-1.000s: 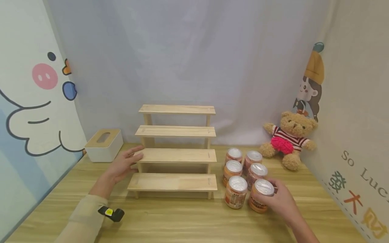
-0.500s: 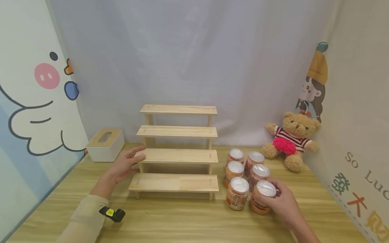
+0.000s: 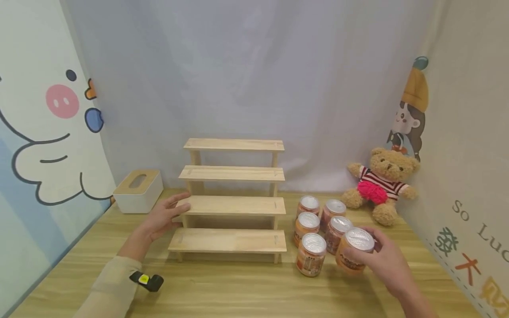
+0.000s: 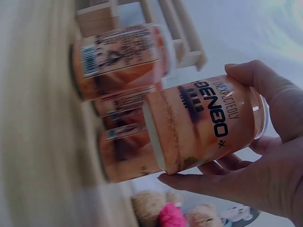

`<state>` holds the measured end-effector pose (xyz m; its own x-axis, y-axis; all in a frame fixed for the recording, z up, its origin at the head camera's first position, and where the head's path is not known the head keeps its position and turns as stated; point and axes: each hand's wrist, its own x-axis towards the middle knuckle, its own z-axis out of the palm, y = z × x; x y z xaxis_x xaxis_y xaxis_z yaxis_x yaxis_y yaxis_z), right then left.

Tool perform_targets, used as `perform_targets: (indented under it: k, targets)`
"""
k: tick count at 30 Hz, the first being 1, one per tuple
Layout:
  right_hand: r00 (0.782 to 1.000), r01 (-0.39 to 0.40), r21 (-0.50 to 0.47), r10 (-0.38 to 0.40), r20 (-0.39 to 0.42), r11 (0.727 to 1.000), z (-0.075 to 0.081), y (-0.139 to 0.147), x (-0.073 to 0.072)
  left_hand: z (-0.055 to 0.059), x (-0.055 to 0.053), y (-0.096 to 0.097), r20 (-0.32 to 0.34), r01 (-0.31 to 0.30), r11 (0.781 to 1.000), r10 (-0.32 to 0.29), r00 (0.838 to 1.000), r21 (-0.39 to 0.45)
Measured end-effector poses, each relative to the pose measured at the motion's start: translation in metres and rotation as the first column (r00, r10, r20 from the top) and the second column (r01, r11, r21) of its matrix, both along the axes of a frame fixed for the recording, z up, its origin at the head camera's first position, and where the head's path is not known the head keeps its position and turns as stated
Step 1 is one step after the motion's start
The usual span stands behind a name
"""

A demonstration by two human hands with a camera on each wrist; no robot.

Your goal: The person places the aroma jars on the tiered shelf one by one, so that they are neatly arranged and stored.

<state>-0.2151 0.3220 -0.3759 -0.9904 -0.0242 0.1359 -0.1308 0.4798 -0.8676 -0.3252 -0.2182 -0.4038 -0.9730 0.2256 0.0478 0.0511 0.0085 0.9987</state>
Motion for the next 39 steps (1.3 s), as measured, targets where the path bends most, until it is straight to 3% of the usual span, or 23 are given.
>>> perform_targets:
  k: [8,11,14,17,21,28,31,39]
  targets:
    - [0.986,-0.098,-0.037,0.092,-0.140,0.995,0.034,-0.017,-0.009,-0.003,0.000,-0.001,-0.017,0.004,1.000,-0.004,1.000,-0.004]
    - [0.979,-0.144,-0.096,0.128,-0.158,0.985,0.042,-0.028,-0.017,-0.003,-0.001,-0.001,-0.020,0.010,1.000,-0.010,1.000,-0.007]
    - [0.969,-0.217,-0.191,0.187,-0.164,0.957,0.046,-0.040,-0.027,-0.003,-0.001,0.000,-0.018,0.013,1.000,-0.013,1.000,-0.002]
    - [0.965,-0.250,-0.249,0.220,-0.144,0.936,0.048,-0.052,-0.033,-0.004,-0.002,0.000,-0.017,0.014,1.000,-0.014,1.000,-0.002]
    - [0.968,-0.246,-0.214,0.228,-0.104,0.946,0.053,-0.069,-0.044,-0.005,-0.003,-0.001,-0.022,0.020,1.000,-0.020,1.000,-0.005]
    - [0.959,-0.279,-0.268,0.280,-0.036,0.922,0.061,-0.099,-0.074,-0.005,-0.003,-0.003,-0.026,0.014,1.000,-0.015,1.000,-0.017]
    - [0.962,-0.266,-0.265,0.273,-0.010,0.927,0.064,-0.109,-0.084,-0.005,-0.003,-0.003,-0.027,0.016,1.000,-0.016,0.999,-0.020]
    - [0.959,-0.275,-0.269,0.281,-0.016,0.923,0.080,-0.135,-0.110,-0.005,-0.003,-0.002,-0.030,0.017,1.000,-0.018,0.999,-0.024]
